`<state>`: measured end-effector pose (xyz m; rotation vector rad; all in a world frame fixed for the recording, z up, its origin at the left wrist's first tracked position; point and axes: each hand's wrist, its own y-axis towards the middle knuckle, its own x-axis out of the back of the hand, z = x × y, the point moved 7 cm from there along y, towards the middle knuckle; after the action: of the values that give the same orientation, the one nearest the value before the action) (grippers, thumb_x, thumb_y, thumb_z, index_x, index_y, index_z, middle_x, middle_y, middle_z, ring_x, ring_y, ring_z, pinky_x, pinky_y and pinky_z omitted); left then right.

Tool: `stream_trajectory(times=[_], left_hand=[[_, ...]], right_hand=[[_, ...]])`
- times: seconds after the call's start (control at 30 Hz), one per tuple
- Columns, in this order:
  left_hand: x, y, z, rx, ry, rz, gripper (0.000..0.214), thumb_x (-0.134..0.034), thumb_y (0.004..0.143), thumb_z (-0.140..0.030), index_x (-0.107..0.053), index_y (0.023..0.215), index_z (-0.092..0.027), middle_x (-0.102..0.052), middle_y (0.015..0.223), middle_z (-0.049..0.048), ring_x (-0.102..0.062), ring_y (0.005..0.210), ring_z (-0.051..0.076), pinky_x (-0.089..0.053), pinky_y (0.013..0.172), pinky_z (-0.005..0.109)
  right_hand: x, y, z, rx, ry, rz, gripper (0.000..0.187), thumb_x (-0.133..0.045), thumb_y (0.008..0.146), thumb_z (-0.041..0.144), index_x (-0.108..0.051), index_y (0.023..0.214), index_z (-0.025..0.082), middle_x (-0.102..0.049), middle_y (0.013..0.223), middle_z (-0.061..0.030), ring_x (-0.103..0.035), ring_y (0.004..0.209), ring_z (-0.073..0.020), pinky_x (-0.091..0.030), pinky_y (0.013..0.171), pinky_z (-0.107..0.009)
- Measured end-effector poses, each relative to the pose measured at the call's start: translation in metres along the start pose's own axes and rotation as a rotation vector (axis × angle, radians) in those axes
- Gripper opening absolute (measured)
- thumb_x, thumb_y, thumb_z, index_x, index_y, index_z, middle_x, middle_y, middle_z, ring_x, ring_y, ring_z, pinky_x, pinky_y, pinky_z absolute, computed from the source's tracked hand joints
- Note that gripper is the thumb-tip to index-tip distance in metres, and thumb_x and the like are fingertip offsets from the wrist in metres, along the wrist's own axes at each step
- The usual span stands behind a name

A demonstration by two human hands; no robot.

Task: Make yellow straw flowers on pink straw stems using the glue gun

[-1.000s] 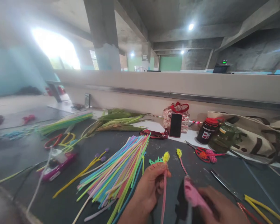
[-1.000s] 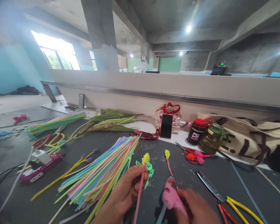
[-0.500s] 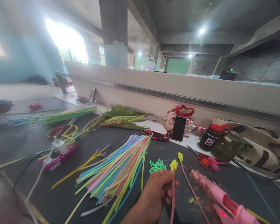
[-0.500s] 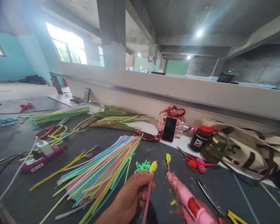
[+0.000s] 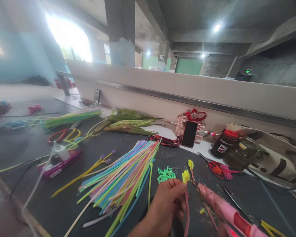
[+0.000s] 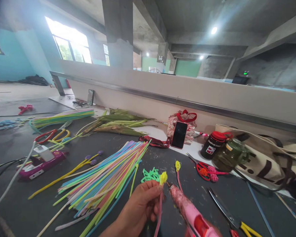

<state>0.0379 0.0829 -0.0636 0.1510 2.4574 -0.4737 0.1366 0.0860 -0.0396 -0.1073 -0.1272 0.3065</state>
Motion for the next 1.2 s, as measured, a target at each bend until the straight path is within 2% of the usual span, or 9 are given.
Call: stream_trajectory(times=[0.27,0.47,0.57,0.8,1.0,1.2], left_hand=[[0.001,-0.001,0.002,0.009,0.002,-0.029,0.022,-0.063,0.066,-0.033,-0.051,0.059,-0.016,-0.05,0.037,-0.0036,-0.039,0.031,0.004,-0.029,0.03,0.011],[0.001,-0.001,0.0,-0.007,-0.006,-0.032,0.019,-0.063,0.067,-0.03,-0.05,0.061,-0.016,-0.05,0.039,-0.0046,-0.039,0.031,0.004,-0.029,0.029,0.011],[0.002,0.0,0.0,0.0,0.001,-0.03,0.021,-0.063,0.066,-0.031,-0.049,0.06,-0.016,-0.05,0.039,-0.0042,-0.04,0.031,0.004,-0.028,0.03,0.011],[0.003,0.0,-0.001,-0.039,-0.003,-0.027,0.023,-0.062,0.068,-0.034,-0.05,0.059,-0.016,-0.049,0.038,-0.0048,-0.039,0.03,0.003,-0.028,0.031,0.011],[0.002,0.002,0.001,-0.001,0.001,-0.018,0.027,-0.067,0.06,-0.038,-0.051,0.055,-0.016,-0.049,0.035,-0.0039,-0.037,0.028,0.004,-0.028,0.029,0.013],[0.002,0.002,0.0,0.004,0.001,-0.048,0.028,-0.069,0.055,-0.038,-0.051,0.055,-0.016,-0.05,0.035,-0.0037,-0.038,0.028,0.004,-0.029,0.028,0.013]], right_hand=[[-0.007,-0.009,0.008,0.02,0.018,-0.013,0.024,-0.054,0.087,0.031,-0.056,0.109,0.023,-0.059,0.112,-0.0052,-0.058,0.094,-0.0225,-0.052,0.073,-0.039],[-0.01,-0.007,0.009,0.055,0.019,-0.029,0.018,-0.054,0.087,0.031,-0.059,0.102,0.022,-0.063,0.103,-0.0041,-0.061,0.087,-0.0209,-0.053,0.068,-0.036],[-0.007,-0.004,0.01,0.077,0.015,-0.048,0.016,-0.053,0.088,0.031,-0.061,0.097,0.02,-0.064,0.099,-0.0023,-0.061,0.085,-0.0208,-0.053,0.069,-0.035],[0.003,0.003,0.009,0.11,-0.01,-0.07,0.018,-0.053,0.088,0.03,-0.059,0.102,0.02,-0.062,0.104,-0.0038,-0.061,0.086,-0.0199,-0.053,0.071,-0.036],[0.003,0.009,0.004,0.129,-0.047,-0.068,0.016,-0.052,0.088,0.033,-0.063,0.089,0.021,-0.066,0.091,-0.0012,-0.062,0.079,-0.0187,-0.053,0.066,-0.033],[0.001,0.009,0.001,0.151,-0.072,-0.07,0.017,-0.053,0.087,0.036,-0.063,0.093,0.023,-0.067,0.093,-0.0017,-0.063,0.081,-0.0206,-0.053,0.065,-0.034]])
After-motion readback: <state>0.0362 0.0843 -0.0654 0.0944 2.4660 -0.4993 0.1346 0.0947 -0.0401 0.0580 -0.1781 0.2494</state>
